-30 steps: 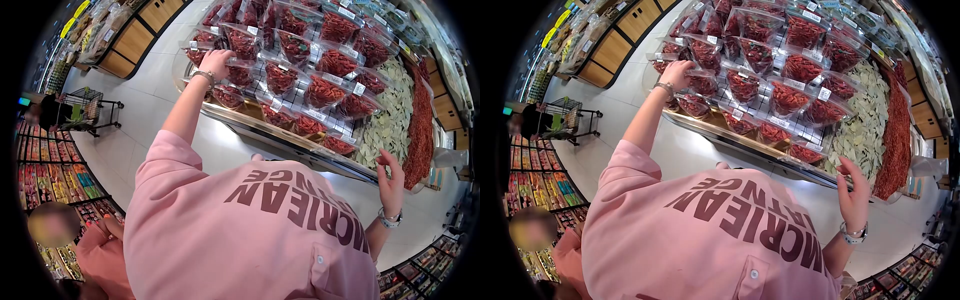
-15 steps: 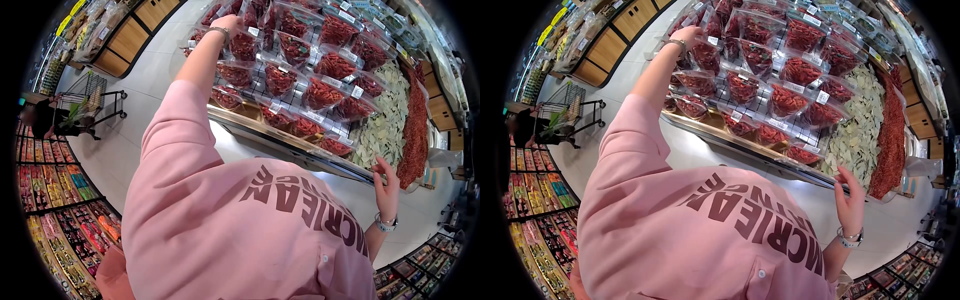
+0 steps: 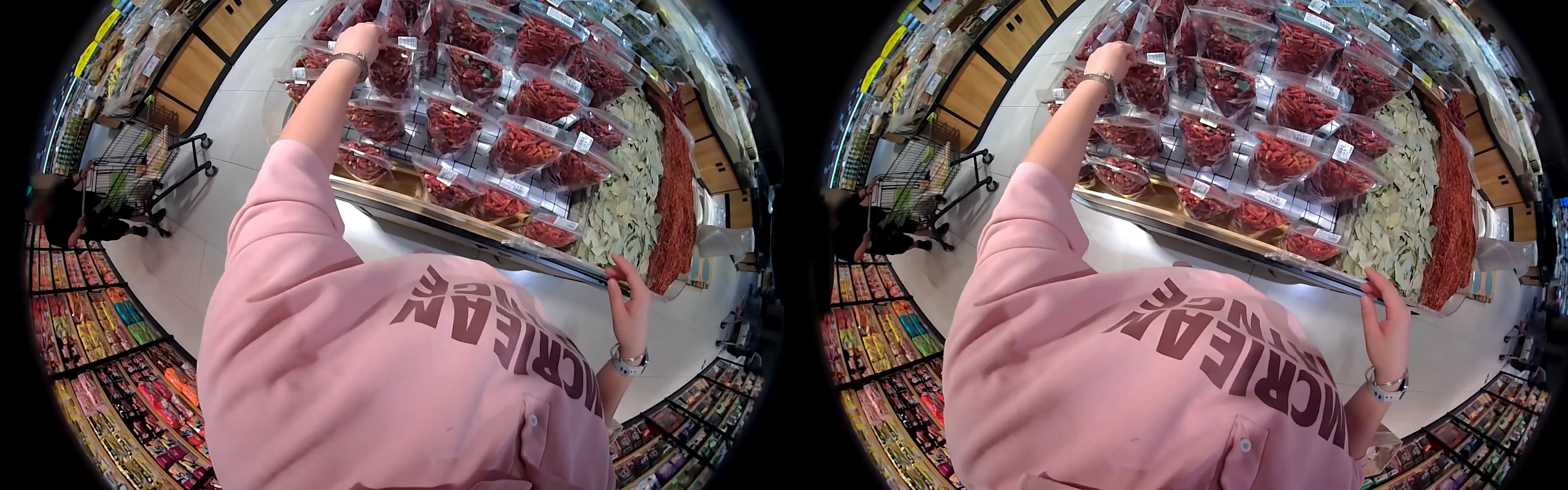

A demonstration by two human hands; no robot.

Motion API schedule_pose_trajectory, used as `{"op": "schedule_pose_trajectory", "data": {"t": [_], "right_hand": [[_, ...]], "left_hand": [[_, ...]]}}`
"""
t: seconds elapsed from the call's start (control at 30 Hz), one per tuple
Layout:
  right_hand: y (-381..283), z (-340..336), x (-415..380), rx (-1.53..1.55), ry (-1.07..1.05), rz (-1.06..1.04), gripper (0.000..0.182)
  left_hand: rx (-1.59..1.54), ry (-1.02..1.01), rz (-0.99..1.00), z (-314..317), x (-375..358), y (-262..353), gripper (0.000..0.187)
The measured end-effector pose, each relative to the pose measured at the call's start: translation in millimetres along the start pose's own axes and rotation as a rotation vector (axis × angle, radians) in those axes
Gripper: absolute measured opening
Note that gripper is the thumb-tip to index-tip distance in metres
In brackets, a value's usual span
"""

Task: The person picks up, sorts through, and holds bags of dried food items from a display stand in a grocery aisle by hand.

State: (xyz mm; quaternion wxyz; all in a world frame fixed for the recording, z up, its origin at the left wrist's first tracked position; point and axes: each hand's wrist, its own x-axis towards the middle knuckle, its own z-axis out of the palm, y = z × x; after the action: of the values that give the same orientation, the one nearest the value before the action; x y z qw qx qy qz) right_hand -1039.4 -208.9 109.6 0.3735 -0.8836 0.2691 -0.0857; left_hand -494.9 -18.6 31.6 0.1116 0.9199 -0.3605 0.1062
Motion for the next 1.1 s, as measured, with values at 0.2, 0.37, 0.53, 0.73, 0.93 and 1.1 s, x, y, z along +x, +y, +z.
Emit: {"op": "schedule_pose_trajectory", "data": {"t": [0.2,0.37,0.53,0.73,0.93,1.1], "right_hand": [[-3.4,5.4,3.9,0.0,-0.027,-0.012,0.035],[-4.6,10.7,9.5,-0.005,-0.045,-0.031,0.036],[-4.9,9.5,14.4,-0.005,-0.066,-0.013,0.036],[1.0,13.9,19.6,0.008,-0.078,-0.007,0.036],[-2.4,18.6,26.7,-0.002,-0.102,-0.014,0.037],[-1.0,21.4,30.1,0.008,-0.118,-0.019,0.038]], "left_hand": [[-0.004,0.014,0.07,4.4,-0.7,1.6,0.011],[-0.036,0.036,0.082,6.4,-2.1,4.2,0.027],[-0.147,0.252,0.094,-29.5,-26.4,22.0,0.034],[-0.162,-0.423,0.225,-37.6,-88.2,3.7,0.046],[0.031,-0.34,0.13,-16.7,-108.5,-9.3,0.021],[0.057,-0.278,0.144,-16.8,-107.6,-7.5,0.022]]}}
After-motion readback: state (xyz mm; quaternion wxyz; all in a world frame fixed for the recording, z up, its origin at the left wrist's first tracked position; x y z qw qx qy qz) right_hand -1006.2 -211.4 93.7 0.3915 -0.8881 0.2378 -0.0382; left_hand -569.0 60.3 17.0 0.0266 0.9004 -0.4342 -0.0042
